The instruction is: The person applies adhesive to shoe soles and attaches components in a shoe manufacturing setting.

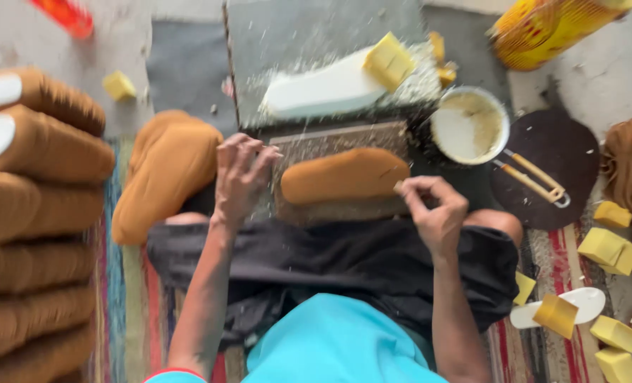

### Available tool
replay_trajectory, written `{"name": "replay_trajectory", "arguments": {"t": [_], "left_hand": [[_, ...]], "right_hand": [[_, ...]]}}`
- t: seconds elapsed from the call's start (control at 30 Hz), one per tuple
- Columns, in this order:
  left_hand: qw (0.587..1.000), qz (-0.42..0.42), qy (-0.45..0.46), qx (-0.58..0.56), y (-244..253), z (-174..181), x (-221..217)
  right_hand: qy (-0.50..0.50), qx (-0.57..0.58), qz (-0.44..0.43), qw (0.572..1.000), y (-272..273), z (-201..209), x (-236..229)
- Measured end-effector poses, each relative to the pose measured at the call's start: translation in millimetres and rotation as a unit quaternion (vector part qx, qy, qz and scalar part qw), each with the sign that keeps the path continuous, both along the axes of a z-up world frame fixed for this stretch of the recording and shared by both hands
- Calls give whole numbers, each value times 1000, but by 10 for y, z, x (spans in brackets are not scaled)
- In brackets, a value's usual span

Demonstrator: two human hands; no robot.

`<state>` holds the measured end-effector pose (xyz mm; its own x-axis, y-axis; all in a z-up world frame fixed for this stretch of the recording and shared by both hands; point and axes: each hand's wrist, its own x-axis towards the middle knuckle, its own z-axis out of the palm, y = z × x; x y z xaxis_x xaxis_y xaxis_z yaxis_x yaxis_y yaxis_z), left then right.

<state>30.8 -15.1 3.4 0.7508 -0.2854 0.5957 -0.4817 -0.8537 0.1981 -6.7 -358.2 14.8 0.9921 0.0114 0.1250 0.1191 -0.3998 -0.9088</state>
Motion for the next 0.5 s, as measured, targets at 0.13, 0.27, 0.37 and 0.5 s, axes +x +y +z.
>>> {"name": "replay_trajectory", "arguments": {"t": [0.13, 0.27, 0.37, 0.5], "left_hand": [[999, -28, -1, 25, -122, 179, 552], [991, -86, 101, 24, 98, -69, 1046], [985, -107, 131, 16, 64, 76, 1071], [984, -104, 144, 30, 90, -55, 1063]], "right_hand": [[-204, -75, -132, 967, 102, 410, 778], [-319, -197, 21, 927, 73, 85, 1850], [-201, -188, -8, 961, -120, -65, 2005], [-171, -151, -100, 968, -720, -78, 1474]]}}
